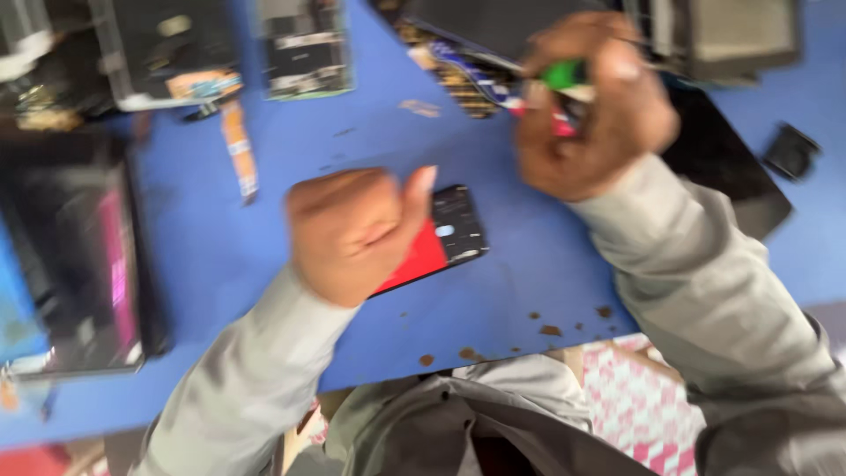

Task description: The person uses a screwdriver on the back of a disassembled smartphone lying on a workbench, then lifts the phone and brushes its exposed internal components with a toothbrush, turning it to reach different edges.

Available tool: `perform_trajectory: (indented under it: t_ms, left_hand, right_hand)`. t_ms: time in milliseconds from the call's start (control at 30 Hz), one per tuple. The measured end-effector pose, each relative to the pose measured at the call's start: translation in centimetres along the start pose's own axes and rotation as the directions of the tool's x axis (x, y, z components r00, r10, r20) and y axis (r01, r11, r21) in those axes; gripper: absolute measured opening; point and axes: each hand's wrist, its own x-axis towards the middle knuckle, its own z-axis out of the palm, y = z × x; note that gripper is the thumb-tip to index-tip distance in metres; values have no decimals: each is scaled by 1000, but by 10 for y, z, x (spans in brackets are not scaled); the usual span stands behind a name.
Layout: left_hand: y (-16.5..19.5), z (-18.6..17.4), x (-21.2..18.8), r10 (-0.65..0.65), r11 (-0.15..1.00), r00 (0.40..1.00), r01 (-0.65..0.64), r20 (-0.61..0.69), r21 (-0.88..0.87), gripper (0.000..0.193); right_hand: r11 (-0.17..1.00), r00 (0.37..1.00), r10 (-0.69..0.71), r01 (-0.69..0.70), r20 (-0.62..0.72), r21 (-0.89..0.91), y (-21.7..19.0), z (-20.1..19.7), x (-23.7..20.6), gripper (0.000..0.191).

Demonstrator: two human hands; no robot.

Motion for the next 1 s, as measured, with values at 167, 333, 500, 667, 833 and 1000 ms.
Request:
perform_trajectory:
  t_ms: [167,333,500,667,833,1000]
  left_hand:
    - [-6,-7,-1,110,985,992,-100,-61,143,52]
    - [1,-12,3,80,989,996,-73,-50,125,48]
    - [9,-26,8,-5,951,999,-8,-41,-310,12]
    - [2,-22,6,-182,803,983,140,-16,-580,41]
    - [-15,-17,-3,-356,547,934,241,38,-802,35]
    - [-21,-26,-9,-250,466,968,150,32,-872,30]
  right_hand:
    - [1000,1000,1,-2,16,12,-6,11,3,84]
    - [995,993,97,-97,61,-5,-16,13,-8,81]
    - [983,979,178,-174,102,-50,-19,11,-9,81]
    - [983,973,185,-179,138,-50,-18,9,-12,80]
    - [979,967,201,-196,158,-47,-17,10,-19,79]
    - [983,969,181,-172,170,-66,-16,11,-19,79]
